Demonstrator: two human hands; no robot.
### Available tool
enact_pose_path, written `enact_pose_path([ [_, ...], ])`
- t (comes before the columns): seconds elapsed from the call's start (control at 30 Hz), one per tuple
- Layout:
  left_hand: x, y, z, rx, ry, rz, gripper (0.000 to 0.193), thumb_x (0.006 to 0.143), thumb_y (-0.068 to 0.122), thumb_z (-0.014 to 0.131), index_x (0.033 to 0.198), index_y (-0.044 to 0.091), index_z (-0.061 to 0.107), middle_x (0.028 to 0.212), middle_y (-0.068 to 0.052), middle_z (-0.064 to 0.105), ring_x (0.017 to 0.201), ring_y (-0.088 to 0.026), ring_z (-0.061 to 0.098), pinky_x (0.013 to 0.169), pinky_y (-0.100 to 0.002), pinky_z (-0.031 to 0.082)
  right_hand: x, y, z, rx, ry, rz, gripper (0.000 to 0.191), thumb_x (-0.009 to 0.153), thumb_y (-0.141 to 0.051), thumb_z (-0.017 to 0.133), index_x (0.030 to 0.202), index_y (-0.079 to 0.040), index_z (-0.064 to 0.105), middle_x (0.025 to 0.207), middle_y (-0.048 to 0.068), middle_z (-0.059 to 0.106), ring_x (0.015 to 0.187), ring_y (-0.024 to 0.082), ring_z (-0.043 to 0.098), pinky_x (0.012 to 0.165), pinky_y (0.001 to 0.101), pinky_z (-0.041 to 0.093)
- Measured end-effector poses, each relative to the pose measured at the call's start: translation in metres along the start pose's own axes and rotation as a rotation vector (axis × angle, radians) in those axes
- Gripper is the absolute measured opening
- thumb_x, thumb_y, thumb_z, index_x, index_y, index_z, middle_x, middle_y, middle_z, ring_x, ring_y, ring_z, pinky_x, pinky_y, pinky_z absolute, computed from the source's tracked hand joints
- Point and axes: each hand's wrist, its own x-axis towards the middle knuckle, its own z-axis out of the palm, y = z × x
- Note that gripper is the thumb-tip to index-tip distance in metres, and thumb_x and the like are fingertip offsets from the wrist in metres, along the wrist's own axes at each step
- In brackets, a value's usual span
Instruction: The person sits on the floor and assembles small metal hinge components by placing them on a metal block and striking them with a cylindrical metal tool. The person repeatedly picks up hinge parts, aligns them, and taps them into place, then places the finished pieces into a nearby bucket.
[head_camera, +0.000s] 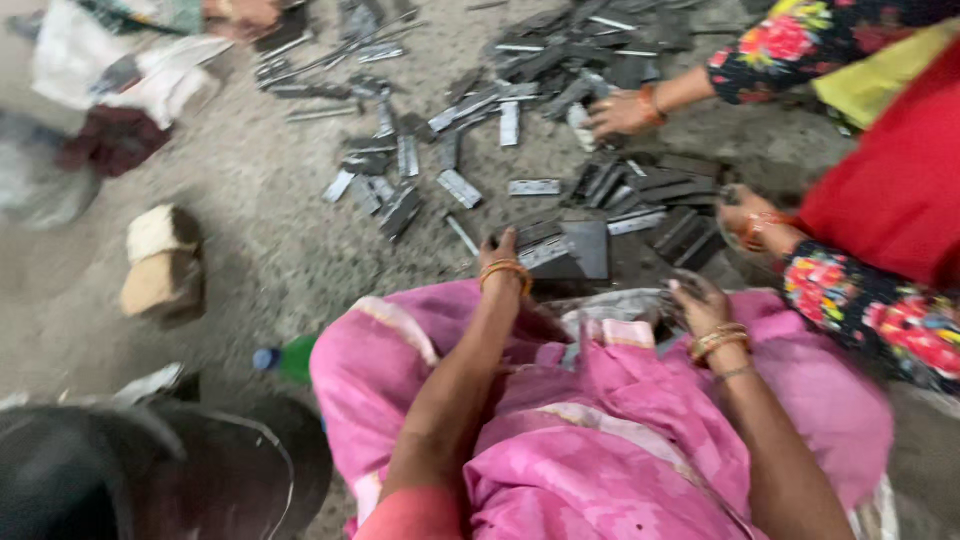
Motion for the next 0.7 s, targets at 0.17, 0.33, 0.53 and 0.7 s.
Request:
enact_pose_path([
  [0.17, 0.015, 0.037, -0.038, -0.114, 0.038, -0.006, 0.066, 0.086, 0.032, 0.079, 0.138, -0.002, 0.059, 0.123, -0.017, 0.070, 0.101, -0.024, 0.064, 0.088, -0.038, 0.049, -0.003, 0.000, 0.010, -0.099, 0.005, 0.030, 0.040, 0.100, -0.024, 0.069, 0.138, -0.010, 0.066, 0.116, 0.004, 0.071, 0.093, 0.018, 0.067, 0.075, 0.0330, 0.055],
  [0.33, 0.017, 0.098, -0.117, -0.496, 0.012, 0.083, 0.052, 0.091, 0.026, 0.079, 0.131, 0.000, 0.059, 0.119, -0.008, 0.069, 0.100, -0.016, 0.063, 0.089, -0.031, 0.049, -0.019, -0.004, 0.026, -0.073, -0.053, -0.034, 0.037, 0.106, -0.020, 0.073, 0.139, -0.006, 0.066, 0.109, 0.010, 0.068, 0.087, 0.025, 0.063, 0.071, 0.0387, 0.049],
  [0.53, -0.030, 0.215, -0.295, -0.445, 0.258, 0.512, 0.030, 0.093, 0.025, 0.071, 0.117, 0.007, 0.069, 0.105, -0.001, 0.072, 0.092, -0.010, 0.063, 0.083, -0.027, 0.051, 0.041, 0.032, 0.013, -0.201, -0.231, 0.060, 0.040, 0.112, -0.024, 0.059, 0.146, -0.004, 0.053, 0.124, 0.018, 0.064, 0.107, 0.032, 0.062, 0.088, 0.0482, 0.051],
  [0.7, -0.125, 0.282, -0.416, -0.227, 0.923, 1.125, 0.016, 0.105, 0.013, 0.068, 0.105, -0.001, 0.060, 0.100, -0.002, 0.061, 0.092, -0.011, 0.053, 0.085, -0.029, 0.050, 0.116, 0.052, -0.021, -0.160, -0.641, 0.351, 0.047, 0.113, -0.032, 0.048, 0.150, -0.003, 0.048, 0.133, 0.023, 0.063, 0.109, 0.035, 0.064, 0.091, 0.0533, 0.051],
])
